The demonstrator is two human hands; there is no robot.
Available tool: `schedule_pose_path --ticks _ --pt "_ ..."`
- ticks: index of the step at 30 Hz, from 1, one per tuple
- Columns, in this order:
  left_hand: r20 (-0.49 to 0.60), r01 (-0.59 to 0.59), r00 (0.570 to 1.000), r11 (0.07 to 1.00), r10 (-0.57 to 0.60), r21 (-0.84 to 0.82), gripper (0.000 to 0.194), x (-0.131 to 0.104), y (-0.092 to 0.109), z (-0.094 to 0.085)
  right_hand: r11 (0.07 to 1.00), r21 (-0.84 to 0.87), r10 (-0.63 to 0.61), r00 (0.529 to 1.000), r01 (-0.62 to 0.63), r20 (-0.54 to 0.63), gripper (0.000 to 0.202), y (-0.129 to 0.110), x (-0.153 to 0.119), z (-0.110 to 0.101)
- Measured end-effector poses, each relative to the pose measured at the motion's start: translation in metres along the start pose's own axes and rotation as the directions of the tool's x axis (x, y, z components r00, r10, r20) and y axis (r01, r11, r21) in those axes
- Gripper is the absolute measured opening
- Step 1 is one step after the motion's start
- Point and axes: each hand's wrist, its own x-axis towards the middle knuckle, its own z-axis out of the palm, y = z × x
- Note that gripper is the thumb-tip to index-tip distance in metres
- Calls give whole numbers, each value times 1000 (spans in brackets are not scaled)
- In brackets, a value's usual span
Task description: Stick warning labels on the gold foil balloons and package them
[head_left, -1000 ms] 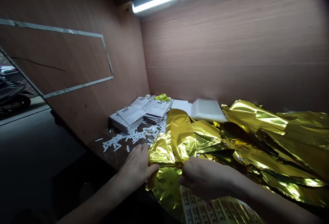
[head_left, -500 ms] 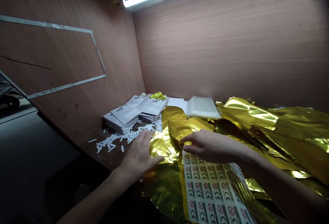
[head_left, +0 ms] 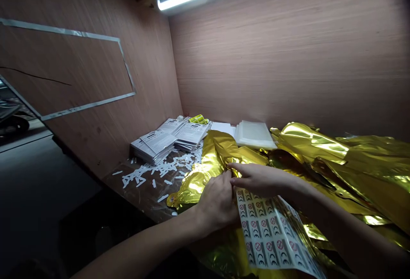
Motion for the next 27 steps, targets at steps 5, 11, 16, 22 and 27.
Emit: schedule_pose_path --ticks 5,11,16,22,27 --pt "90 -20 996 1000 19 1 15 2 -6 -5 999 42 11 1000 -11 4 36 -3 -4 -14" --pt "221 -402 877 903 427 -151 33 -12 -24 -60 995 -93 20 966 -46 -258 43 -2 -42 -42" --pt "438 -358 790 903 429 -239 34 -29 -29 -103 944 -181 -314 922 277 -227 40 -12 -64 -33" --pt "513 -202 790 932 337 -302 32 -51 -45 -116 945 -168 -273 959 282 75 45 -36 -43 11" --pt "437 -225 853 957 285 -185 46 -78 -69 -122 960 -198 -178 976 200 123 28 -34 -30 29"
